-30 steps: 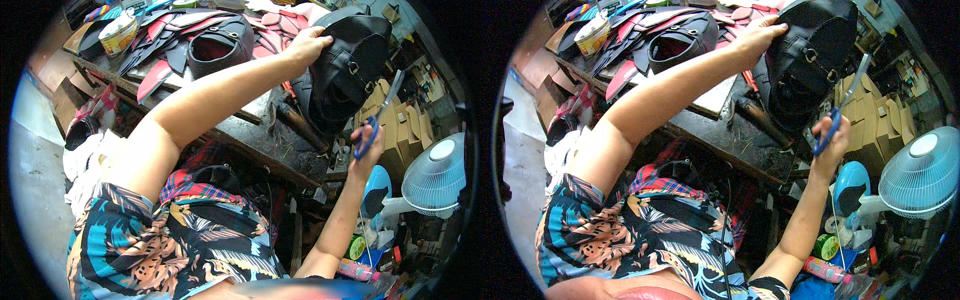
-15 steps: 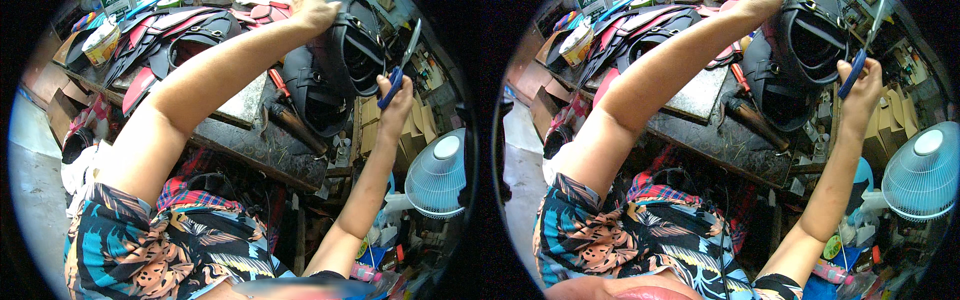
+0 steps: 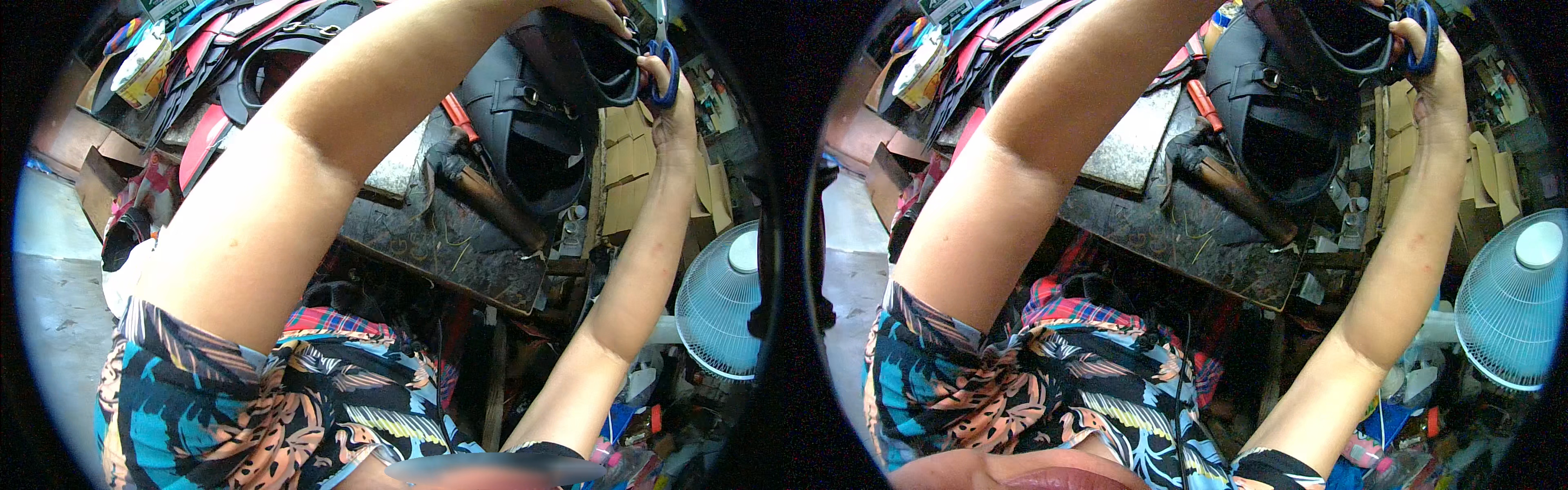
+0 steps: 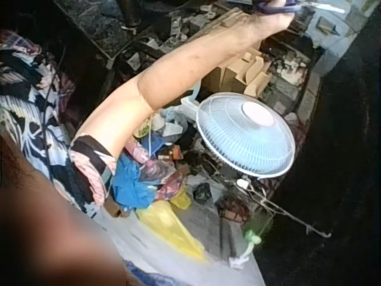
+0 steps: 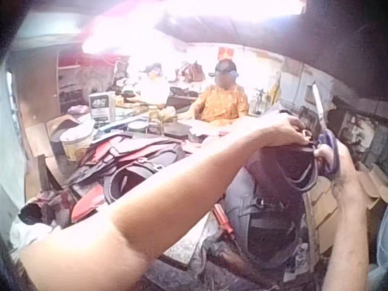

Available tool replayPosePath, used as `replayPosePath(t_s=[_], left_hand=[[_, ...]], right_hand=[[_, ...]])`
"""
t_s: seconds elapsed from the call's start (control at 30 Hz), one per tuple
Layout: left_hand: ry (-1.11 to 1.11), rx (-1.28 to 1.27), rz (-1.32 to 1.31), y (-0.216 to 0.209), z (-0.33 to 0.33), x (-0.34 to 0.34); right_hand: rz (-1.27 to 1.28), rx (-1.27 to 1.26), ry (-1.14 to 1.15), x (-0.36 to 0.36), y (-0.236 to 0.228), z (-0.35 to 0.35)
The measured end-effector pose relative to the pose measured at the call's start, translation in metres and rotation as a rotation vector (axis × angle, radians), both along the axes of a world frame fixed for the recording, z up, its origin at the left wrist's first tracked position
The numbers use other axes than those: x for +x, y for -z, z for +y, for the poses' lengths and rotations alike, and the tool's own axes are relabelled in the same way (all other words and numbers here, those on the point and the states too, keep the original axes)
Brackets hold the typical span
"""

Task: The person uses scissors to trim excess material from the edges of black sandals. They repeatedly lift the upper strap, cut along the inner lining, and place the finished sandal on the workbench.

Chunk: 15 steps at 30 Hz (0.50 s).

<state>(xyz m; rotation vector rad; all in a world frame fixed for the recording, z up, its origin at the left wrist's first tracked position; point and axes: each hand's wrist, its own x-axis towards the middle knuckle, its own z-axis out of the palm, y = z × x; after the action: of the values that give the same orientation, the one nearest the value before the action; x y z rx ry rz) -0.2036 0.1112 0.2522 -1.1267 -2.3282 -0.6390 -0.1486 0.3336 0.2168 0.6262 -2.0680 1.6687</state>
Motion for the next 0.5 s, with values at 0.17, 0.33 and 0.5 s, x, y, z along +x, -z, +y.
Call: replayPosePath(t_s=[0.17, 0.33, 0.5], left_hand=[[-0.097, 0.179, 0.217, 0.039, -0.001, -0.001], [-0.101, 0.134, 0.330, 0.038, -0.009, -0.004], [-0.015, -0.126, 0.699, 0.025, -0.033, 0.005]], right_hand=[[-0.030, -0.135, -0.036, 0.006, 0.041, -0.010], [-0.070, -0.074, 0.130, 0.016, 0.047, -0.016], [-0.066, 0.053, 0.179, 0.036, 0.041, -0.017]])
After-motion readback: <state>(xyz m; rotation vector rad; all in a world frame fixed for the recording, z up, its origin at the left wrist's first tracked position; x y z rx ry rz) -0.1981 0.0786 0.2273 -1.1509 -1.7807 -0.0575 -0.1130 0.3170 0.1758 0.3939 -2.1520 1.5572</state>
